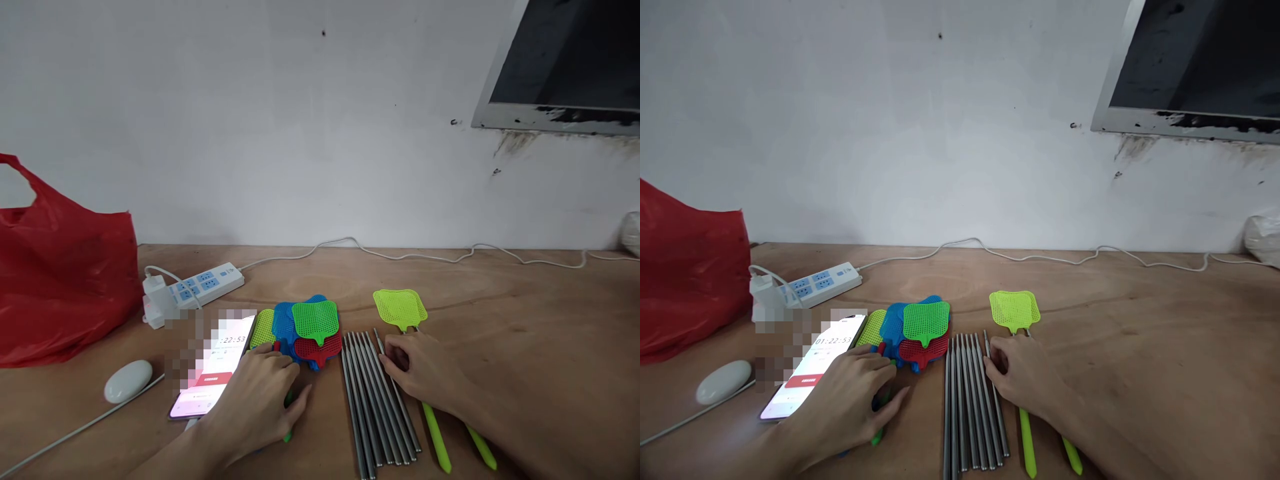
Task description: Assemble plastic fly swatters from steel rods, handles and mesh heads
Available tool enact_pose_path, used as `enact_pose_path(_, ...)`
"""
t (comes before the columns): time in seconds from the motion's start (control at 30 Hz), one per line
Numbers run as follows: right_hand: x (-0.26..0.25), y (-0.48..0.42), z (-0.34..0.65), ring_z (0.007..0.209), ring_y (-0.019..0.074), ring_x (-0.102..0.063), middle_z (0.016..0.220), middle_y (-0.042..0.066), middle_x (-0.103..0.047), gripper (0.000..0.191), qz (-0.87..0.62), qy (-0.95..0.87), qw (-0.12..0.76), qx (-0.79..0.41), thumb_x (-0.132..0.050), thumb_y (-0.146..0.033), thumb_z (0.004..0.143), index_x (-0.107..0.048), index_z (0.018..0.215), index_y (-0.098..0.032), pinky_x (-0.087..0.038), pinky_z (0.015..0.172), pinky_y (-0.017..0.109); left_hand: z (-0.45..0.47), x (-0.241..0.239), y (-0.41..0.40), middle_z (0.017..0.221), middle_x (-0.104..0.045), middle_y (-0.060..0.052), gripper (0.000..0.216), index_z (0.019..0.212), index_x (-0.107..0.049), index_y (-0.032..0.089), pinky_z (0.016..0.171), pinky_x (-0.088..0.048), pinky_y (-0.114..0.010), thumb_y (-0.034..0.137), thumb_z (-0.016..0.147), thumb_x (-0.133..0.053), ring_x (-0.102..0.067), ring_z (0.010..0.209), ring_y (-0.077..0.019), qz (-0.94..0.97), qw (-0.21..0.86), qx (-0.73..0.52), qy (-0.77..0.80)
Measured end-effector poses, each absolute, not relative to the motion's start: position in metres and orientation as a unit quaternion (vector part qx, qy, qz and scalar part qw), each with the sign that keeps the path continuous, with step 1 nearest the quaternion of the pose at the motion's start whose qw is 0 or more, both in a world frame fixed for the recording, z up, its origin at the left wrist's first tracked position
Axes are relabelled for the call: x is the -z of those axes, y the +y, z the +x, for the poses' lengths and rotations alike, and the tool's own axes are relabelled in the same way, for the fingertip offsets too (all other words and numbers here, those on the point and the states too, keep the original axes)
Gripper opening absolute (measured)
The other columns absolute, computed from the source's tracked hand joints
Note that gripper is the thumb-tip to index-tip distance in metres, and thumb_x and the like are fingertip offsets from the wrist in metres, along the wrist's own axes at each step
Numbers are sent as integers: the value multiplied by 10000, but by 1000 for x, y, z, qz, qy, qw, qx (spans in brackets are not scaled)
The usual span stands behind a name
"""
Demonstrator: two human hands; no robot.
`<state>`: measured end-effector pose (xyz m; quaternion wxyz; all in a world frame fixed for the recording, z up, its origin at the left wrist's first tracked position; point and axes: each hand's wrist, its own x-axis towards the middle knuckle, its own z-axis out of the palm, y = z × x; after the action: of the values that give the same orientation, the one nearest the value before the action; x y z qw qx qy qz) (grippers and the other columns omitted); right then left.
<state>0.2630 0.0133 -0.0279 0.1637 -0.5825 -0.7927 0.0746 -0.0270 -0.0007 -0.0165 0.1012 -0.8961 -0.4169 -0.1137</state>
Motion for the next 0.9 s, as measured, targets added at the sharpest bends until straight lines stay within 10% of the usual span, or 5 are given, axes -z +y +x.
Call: enact_pose_path(0.9, 26, 11, 262, 591, 174, -551, 584, 0, -630, 225, -600, -783, 153, -65, -582, -234, 837, -520, 621, -220, -273, 558, 293, -22, 16, -13, 504, -639, -29, 254, 507, -516, 217, 481, -329, -321, 218, 755, -571, -621, 464, -253, -865, 138, 123, -466)
